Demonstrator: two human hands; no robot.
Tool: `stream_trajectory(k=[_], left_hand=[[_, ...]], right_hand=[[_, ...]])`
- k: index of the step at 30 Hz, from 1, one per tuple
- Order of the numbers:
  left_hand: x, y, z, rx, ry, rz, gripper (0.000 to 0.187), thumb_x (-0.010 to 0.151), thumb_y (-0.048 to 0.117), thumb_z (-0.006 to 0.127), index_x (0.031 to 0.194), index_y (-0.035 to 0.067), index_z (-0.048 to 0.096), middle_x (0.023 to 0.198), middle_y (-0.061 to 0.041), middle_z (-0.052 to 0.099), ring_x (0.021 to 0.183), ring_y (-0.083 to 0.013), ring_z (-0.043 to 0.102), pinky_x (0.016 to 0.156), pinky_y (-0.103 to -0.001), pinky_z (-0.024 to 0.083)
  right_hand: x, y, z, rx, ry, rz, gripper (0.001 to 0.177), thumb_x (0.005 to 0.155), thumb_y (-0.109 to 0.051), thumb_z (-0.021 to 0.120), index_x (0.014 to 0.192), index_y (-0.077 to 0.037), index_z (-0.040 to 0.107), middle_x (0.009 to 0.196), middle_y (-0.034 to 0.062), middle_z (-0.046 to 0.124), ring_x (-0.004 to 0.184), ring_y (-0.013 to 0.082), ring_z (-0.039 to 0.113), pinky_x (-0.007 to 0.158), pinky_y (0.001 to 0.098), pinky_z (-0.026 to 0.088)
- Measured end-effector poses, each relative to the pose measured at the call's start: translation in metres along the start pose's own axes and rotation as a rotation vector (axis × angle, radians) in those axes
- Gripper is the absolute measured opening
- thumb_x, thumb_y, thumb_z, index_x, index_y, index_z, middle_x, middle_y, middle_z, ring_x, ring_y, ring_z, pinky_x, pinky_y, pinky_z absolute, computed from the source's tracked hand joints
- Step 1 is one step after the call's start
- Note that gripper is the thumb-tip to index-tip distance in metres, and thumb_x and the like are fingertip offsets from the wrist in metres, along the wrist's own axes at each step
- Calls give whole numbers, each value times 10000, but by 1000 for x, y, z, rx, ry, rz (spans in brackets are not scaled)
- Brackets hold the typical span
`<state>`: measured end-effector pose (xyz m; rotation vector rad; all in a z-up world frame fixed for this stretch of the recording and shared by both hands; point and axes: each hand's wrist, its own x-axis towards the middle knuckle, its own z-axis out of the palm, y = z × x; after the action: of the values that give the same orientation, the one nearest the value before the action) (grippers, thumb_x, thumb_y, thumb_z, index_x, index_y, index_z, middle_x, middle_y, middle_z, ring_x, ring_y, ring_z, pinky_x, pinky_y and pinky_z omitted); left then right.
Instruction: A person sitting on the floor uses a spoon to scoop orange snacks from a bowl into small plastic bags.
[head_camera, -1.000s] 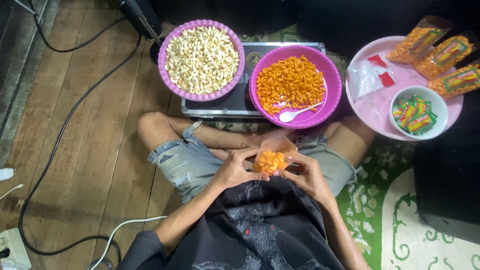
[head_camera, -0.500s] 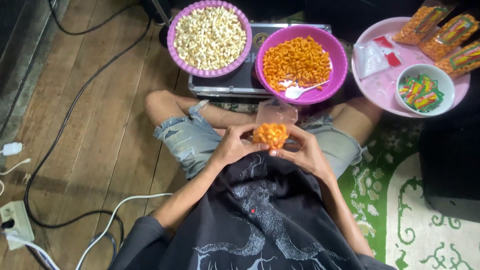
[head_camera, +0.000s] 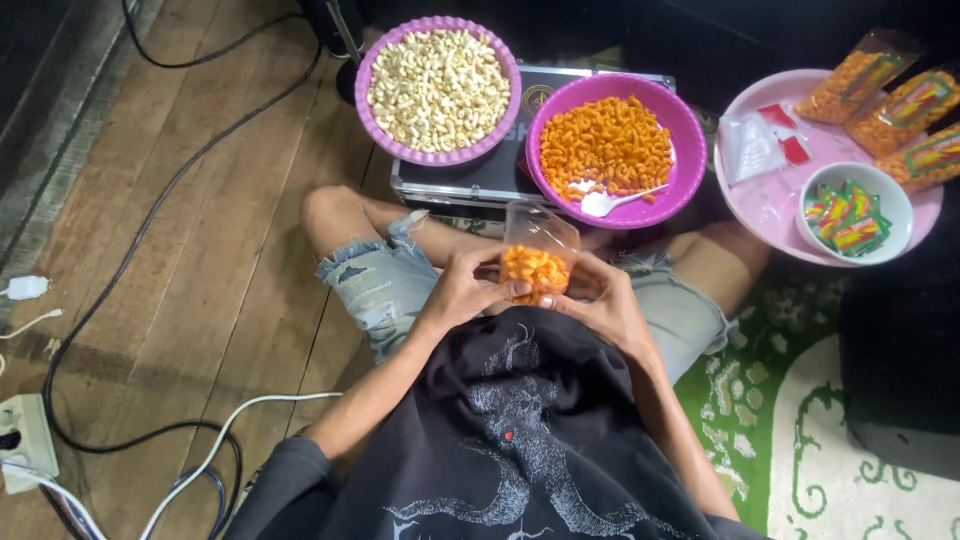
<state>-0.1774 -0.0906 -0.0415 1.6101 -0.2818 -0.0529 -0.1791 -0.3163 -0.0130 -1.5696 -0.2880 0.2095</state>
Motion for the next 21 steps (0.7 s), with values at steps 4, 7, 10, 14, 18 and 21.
stream_trajectory(k=[4,7,10,14,18,21], left_hand=[[6,4,-4,30,29,7,583,784,397,901,1210,46,714,1059,-185,759,957,-252,738,782,-330,618],[9,6,-3,-27,-4,40,600,791,412,893,1258,81,712,1088,-160,756,996,-196,712,792,-318,612],[9,-3,-9,-20,69,37,411,879,306,841,1201,70,746,1033,-149,769,924,-210,737,715,-314,628],[20,-3,-15,-99,112,30,491,826,285,882,1227,52,722,1054,-154,762,917,-179,729,744,-312,635],[24,20,-12,-157,89,61,832,631,267,997,1366,93,647,1192,-120,714,1085,-174,657,925,-324,577],[33,25,-15,-11,87,59,682,696,253,960,1270,20,674,1123,-223,721,1056,-351,702,858,-431,595]], right_hand=[[10,5,-2,34,1,2,505,710,-63,932,1165,-8,720,1010,121,723,898,204,719,775,328,642],[15,14,-5,7,21,-36,343,788,-52,883,1089,20,735,994,128,700,919,206,723,785,337,628],[23,26,-3,38,11,-33,400,790,-57,879,1149,20,721,1012,114,715,926,186,713,783,291,635],[33,10,2,78,-27,-77,512,713,33,896,1182,63,692,1136,158,699,1058,245,694,796,338,639],[46,15,1,86,-5,-82,425,749,42,873,1133,100,700,1136,153,679,1085,240,663,808,325,629],[57,17,-1,103,-11,-68,517,706,71,877,1188,91,691,1149,166,690,1101,250,668,810,357,640]])
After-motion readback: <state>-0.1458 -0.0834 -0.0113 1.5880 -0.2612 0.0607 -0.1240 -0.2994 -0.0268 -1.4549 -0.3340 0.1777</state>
